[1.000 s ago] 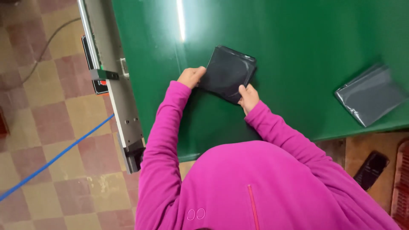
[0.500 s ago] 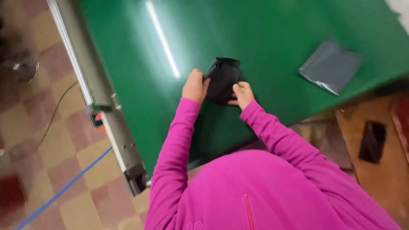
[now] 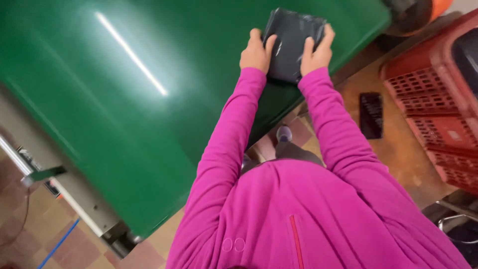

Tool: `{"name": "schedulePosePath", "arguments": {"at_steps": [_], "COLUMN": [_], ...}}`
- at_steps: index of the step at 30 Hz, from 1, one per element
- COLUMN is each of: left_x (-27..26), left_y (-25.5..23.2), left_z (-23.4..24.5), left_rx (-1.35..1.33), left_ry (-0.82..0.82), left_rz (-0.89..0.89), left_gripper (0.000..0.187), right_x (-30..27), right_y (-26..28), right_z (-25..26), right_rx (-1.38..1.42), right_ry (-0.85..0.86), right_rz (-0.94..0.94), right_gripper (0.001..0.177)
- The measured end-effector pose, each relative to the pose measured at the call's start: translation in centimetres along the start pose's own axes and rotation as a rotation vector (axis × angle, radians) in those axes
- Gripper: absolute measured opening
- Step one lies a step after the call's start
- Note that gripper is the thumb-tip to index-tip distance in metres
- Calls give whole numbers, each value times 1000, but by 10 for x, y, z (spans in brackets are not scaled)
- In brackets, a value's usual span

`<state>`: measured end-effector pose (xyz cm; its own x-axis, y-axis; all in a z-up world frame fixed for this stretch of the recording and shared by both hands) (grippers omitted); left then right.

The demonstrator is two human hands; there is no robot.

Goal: Folding black plastic bags on a work table and placing them into a plastic crate.

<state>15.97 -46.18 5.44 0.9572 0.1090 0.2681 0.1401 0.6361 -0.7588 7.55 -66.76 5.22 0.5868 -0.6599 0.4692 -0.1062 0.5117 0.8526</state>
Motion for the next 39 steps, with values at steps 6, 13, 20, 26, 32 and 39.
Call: {"name": "schedulePosePath", "arguments": {"at_steps": [6, 13, 20, 26, 32, 39], "left_x": [-13, 5, -25, -83, -114, -125], "left_y": [22, -17, -133, -280, -256, -220], "left_z": [-55, -34, -19, 19, 21, -3], "left_rx": [375, 375, -74, -257, -482, -447], "left_ry": [-11, -92, 143, 141, 206, 297], "left_rz": [-116, -305, -640, -884, -716, -519], "left_gripper": [53, 67, 37, 47, 49, 39], "right_x": [5, 62, 105, 108, 134, 101], "right_y": [-44, -13, 25, 2, -185, -386], "right_z": [-4, -4, 51, 194, 418, 468], "right_rx": [-480, -532, 10, -91, 155, -164], "right_ry": [289, 369, 610, 361, -309, -72], "right_rz": [-77, 266, 464, 218, -125, -626], "right_gripper": [63, 89, 95, 46, 47, 44]}}
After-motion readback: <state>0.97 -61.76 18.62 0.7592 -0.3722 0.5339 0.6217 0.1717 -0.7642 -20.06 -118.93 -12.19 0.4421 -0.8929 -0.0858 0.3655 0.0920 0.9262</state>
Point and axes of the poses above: each hand's wrist, its own x-axis towards the middle knuckle, its own z-axis out of the back of the hand, y = z × x, the point moved 8 cm from there along x, towards the middle knuckle, and after that the axes turned 13 degrees about -y, right-handed, at the moved point
